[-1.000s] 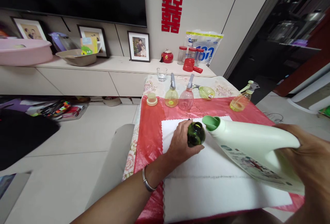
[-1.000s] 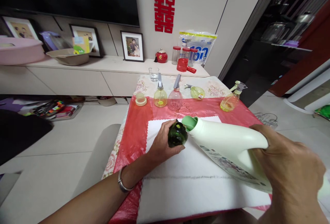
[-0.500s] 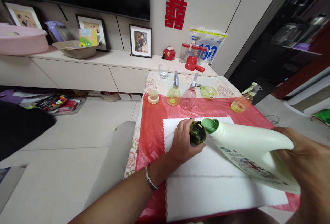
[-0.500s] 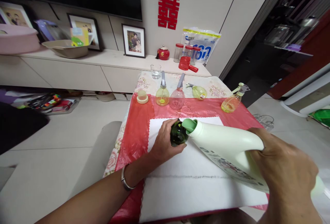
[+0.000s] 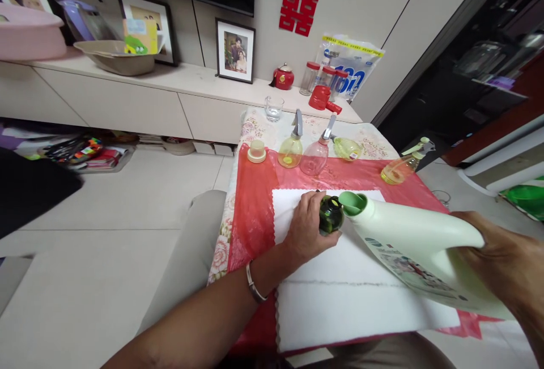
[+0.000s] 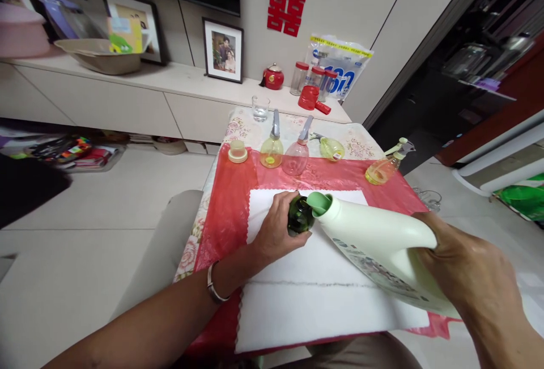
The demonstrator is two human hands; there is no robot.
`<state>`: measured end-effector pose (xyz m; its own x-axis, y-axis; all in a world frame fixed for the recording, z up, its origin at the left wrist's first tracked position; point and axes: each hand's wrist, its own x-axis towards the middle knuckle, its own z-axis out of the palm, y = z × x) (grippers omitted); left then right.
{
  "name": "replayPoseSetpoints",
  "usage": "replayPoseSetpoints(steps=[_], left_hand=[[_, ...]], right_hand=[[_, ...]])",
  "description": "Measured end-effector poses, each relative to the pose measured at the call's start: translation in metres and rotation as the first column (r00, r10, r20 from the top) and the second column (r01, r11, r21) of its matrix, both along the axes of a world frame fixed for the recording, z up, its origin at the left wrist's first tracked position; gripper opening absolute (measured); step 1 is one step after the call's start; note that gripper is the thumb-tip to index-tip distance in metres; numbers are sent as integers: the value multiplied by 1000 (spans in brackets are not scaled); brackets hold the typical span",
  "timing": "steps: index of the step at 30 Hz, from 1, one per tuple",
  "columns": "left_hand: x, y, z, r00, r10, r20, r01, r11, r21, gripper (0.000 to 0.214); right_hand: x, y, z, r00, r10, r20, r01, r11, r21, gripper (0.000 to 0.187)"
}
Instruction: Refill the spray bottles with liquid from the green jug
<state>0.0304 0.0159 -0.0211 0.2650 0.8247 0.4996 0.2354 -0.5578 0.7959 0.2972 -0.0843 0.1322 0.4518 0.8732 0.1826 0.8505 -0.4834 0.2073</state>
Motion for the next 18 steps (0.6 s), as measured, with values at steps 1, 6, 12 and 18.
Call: replayPoseSetpoints(steps=[1,6,12,18], left_hand=[[0,0,0,1000,2,-7,-2,1000,-2,84],[-1,0,1,999,6,-32,-7,1000,-19,83],[-1,2,2,999,-13,-47,12,999,-34,85],[0,3,2,999,-7,-47,5,999,-42,86]], right_hand=[[2,1,1,1000,-25,-8,24,999,-44,42],[1,1,3,994,-71,78,82,986,-148,46],[10,-5,1,994,-53,98,57,998,-38,44],[29,-10,3,995,30,98,-38,997,74,43]])
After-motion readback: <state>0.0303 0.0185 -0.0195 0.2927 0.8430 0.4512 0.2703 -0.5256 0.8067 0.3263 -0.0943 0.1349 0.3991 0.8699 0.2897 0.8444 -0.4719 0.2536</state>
